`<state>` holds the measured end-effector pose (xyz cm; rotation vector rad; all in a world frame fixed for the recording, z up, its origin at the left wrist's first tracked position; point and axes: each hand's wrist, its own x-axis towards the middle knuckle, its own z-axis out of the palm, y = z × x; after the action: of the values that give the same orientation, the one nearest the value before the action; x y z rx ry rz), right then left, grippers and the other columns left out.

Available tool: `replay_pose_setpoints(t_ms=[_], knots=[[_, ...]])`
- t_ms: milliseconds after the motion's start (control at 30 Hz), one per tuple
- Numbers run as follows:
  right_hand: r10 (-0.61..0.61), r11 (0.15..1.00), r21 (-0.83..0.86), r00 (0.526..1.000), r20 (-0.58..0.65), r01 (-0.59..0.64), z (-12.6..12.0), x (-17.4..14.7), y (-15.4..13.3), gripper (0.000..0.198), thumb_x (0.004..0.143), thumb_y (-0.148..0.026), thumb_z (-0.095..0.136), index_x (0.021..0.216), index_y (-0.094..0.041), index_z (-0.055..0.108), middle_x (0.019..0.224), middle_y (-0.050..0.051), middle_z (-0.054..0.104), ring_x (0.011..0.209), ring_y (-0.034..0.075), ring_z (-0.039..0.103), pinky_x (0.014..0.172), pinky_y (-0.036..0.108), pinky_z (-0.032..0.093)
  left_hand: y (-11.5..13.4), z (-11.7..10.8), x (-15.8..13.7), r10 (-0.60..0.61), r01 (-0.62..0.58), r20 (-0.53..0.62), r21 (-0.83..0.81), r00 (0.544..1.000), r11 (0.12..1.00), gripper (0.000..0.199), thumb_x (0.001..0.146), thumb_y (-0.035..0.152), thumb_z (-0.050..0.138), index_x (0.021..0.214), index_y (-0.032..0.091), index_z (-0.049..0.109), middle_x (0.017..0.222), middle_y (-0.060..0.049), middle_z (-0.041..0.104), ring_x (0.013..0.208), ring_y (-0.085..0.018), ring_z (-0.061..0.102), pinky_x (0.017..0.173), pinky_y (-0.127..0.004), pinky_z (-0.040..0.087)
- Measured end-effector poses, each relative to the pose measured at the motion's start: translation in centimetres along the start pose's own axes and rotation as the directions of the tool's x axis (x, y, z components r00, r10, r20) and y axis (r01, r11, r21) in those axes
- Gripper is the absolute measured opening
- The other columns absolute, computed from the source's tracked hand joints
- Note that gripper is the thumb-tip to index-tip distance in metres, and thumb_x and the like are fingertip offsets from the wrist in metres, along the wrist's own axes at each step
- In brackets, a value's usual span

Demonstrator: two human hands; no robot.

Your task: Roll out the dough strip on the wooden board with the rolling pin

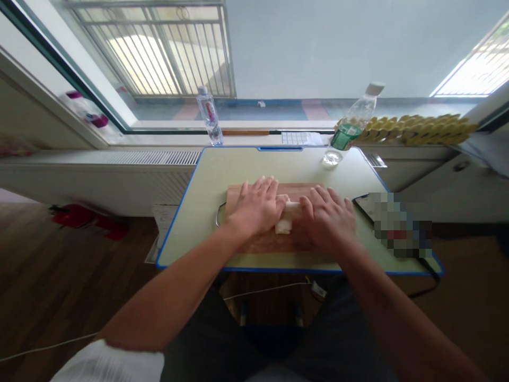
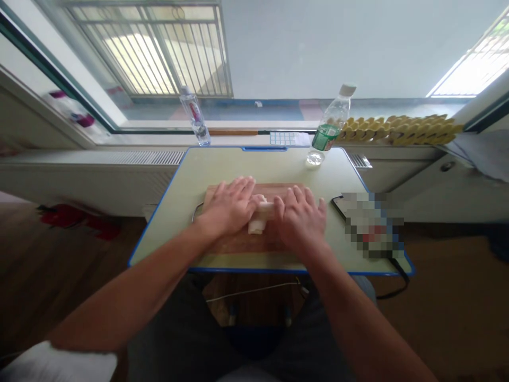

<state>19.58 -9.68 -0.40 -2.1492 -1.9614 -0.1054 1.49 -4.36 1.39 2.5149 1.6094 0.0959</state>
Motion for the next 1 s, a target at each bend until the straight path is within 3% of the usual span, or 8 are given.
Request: replay_pose_setpoints(t_ms=[100,167,400,500,667,767,900,1000], knots=[[-0.056,0.998,-0.041,0.993,-0.101,0.053,-0.1,-4.3,0.0,0.067,0.113,-0.049,0.028,0.165,-0.014,0.051,0.173,0.016,0.045,0.162,0.033,0.037,0.129,0.056,0.028,0.2,1.2,-4.1,0.04,-0.04,-0.052,0.008,0.998,0.999,0.074,0.114,0.057,0.018,0.175,0.017,0.032,0.181,-0.009,0.031,0.169,-0.027,0.026,0.138,-0.055,0.024],[-0.056,0.997,-0.051,0.993,-0.103,0.051,0.0,-4.0,-0.1,0.067,0.114,-0.05,0.028,0.165,-0.013,0.051,0.174,0.016,0.044,0.163,0.032,0.036,0.131,0.058,0.025,0.1,1.3,-4.0,0.029,-0.029,-0.066,0.006,0.997,1.0,0.078,0.114,0.06,0.016,0.175,0.014,0.031,0.181,-0.01,0.031,0.169,-0.027,0.026,0.138,-0.055,0.023],[0.066,0.998,0.005,0.992,0.108,-0.067,0.6,6.1,-0.5,0.064,0.115,-0.048,0.024,0.146,-0.016,0.069,0.163,0.014,0.059,0.155,0.039,0.045,0.124,0.068,0.033,-0.5,-1.0,4.9,-0.088,0.089,0.039,-0.021,0.995,0.996,0.073,0.112,0.059,0.017,0.175,0.025,0.031,0.183,-0.005,0.026,0.17,-0.03,0.023,0.138,-0.061,0.016],[0.007,0.999,0.032,0.999,0.047,-0.008,0.3,3.0,-0.2,0.062,0.114,-0.046,0.024,0.143,-0.018,0.071,0.159,0.013,0.063,0.153,0.036,0.047,0.125,0.066,0.033,-0.1,-0.4,2.4,-0.06,0.06,-0.006,0.003,0.998,0.998,0.07,0.113,0.054,0.018,0.174,0.024,0.034,0.182,-0.006,0.029,0.17,-0.027,0.024,0.139,-0.057,0.016],[-0.093,0.995,0.014,0.99,-0.106,0.095,0.0,-4.4,0.1,0.067,0.114,-0.048,0.026,0.164,-0.011,0.052,0.174,0.016,0.044,0.162,0.032,0.037,0.132,0.058,0.023,0.5,1.6,-4.9,0.033,-0.029,-0.102,0.039,0.994,0.999,0.074,0.114,0.057,0.019,0.175,0.016,0.031,0.182,-0.01,0.03,0.17,-0.026,0.024,0.138,-0.049,0.023],[-0.048,0.999,0.005,0.994,-0.101,0.049,0.3,-1.7,-0.2,0.065,0.114,-0.048,0.025,0.161,-0.014,0.057,0.171,0.015,0.048,0.16,0.034,0.039,0.131,0.061,0.022,0.1,1.2,-2.9,0.003,0.0,-0.086,0.027,0.996,1.0,0.074,0.114,0.058,0.014,0.174,0.018,0.034,0.181,-0.008,0.033,0.169,-0.026,0.026,0.138,-0.051,0.021],[0.018,1.0,0.006,0.997,0.077,-0.019,0.5,5.3,-0.8,0.062,0.115,-0.049,0.026,0.145,-0.018,0.07,0.162,0.014,0.06,0.155,0.038,0.045,0.124,0.066,0.033,-0.8,-0.3,3.2,-0.069,0.069,0.002,-0.01,0.998,0.998,0.076,0.113,0.06,0.013,0.174,0.02,0.034,0.182,-0.007,0.029,0.169,-0.03,0.026,0.138,-0.062,0.018],[0.0,1.0,0.004,0.996,0.085,0.0,0.1,5.2,-1.0,0.06,0.115,-0.046,0.026,0.137,-0.018,0.074,0.155,0.015,0.066,0.15,0.037,0.05,0.122,0.063,0.037,-0.7,-0.4,3.2,-0.074,0.074,0.004,0.0,0.997,0.997,0.075,0.113,0.058,0.014,0.174,0.02,0.033,0.182,-0.007,0.029,0.169,-0.029,0.026,0.138,-0.061,0.017]])
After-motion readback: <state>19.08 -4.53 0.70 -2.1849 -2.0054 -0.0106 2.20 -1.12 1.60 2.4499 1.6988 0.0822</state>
